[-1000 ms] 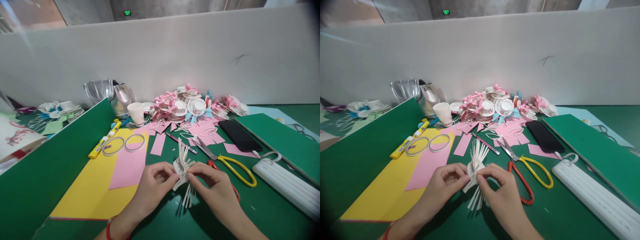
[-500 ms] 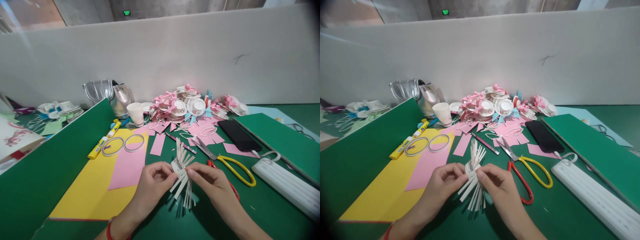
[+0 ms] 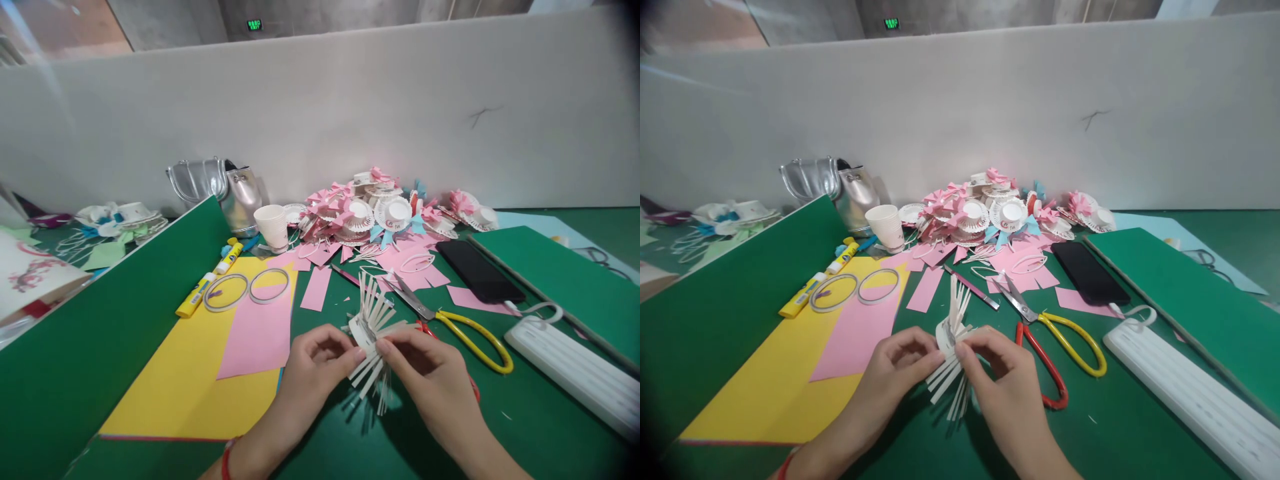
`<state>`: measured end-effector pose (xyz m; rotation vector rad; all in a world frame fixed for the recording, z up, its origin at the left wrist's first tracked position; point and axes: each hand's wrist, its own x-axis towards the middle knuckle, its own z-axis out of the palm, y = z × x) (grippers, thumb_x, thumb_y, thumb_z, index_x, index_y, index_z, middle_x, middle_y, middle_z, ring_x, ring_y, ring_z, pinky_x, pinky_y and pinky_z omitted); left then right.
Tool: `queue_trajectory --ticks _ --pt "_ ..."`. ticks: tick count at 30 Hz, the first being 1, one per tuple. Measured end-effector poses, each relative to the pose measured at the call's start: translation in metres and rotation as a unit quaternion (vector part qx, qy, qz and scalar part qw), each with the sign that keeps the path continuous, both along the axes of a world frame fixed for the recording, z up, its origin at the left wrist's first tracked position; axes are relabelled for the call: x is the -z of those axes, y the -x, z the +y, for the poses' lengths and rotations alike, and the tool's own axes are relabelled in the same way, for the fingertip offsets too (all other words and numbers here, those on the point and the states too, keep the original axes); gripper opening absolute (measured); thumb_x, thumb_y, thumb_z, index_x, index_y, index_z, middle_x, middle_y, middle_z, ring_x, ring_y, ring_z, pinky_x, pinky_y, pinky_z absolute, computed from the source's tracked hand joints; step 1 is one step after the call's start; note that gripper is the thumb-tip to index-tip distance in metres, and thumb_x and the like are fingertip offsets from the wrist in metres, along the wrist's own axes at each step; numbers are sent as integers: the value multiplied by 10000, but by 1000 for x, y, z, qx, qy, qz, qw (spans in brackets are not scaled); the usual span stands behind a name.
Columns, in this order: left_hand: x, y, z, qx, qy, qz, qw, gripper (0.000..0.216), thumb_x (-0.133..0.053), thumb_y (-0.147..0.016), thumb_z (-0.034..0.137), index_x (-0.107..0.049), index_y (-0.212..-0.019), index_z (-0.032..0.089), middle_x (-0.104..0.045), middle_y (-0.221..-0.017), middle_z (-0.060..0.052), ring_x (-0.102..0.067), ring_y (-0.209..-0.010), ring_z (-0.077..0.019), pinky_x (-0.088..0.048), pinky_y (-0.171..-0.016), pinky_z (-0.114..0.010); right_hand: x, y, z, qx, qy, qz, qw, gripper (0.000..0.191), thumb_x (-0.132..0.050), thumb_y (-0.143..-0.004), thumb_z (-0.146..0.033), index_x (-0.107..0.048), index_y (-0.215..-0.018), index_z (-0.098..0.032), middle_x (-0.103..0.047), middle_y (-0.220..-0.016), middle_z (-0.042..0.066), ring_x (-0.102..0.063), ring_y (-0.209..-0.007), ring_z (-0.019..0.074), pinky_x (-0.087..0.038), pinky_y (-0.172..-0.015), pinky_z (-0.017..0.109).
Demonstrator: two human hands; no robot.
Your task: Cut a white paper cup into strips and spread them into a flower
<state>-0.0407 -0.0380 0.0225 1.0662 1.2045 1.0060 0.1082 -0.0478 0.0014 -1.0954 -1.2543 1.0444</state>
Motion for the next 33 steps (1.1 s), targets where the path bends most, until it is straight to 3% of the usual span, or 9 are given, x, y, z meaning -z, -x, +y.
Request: queue_trajectory --ticks 6,14,19,24,28,33 --pt "0 0 0 10 -34 31 999 169 -692 -653 291 -592 -602 165 -580 -601 14 -538 -602 -130 -441 -603 -230 -3 4 1 18 22 3 1000 101 -668 -733 -228 -654 -639 -195 -660 -634 12 -631 -627 169 -537 -587 195" --pt "-2 1 -1 35 -56 34 997 153 -611 -714 264 -534 -624 166 -512 -625 27 -484 -604 -111 -407 -583 -211 -2 3 2 -25 60 75 995 117 -709 -725 -304 -720 -664 -204 -665 -641 13 -605 -627 169 -507 -572 215" --pt "-5 3 -1 71 -85 23 994 140 -575 -732 186 -482 -628 175 -477 -657 28 -466 -634 -107 -401 -600 -199 -2 1 5 -87 147 233 957 119 -774 -667 -351 -754 -651 -235 -667 -636 -9 -579 -622 130 -474 -629 187" --pt "-4 3 -4 92 -110 37 989 137 -540 -750 146 -465 -641 184 -468 -669 23 -464 -655 -115 -400 -612 -203 -5 -1 8 -171 188 270 929 69 -771 -692 -279 -744 -663 -223 -644 -641 -18 -559 -649 125 -445 -646 177" --pt "-4 4 -5 108 -133 58 984 150 -528 -761 134 -452 -644 187 -473 -685 19 -469 -666 -119 -397 -612 -208 -1 -5 9 -184 199 267 925 110 -775 -700 -300 -722 -658 -214 -653 -654 -20 -562 -646 122 -441 -664 193" --pt "-6 5 -6 120 -168 77 975 139 -524 -778 141 -467 -658 183 -491 -701 10 -487 -676 -124 -405 -624 -221 1 -7 10 -166 176 179 954 198 -788 -658 -385 -721 -638 -200 -646 -624 -6 -557 -620 140 -445 -633 227"
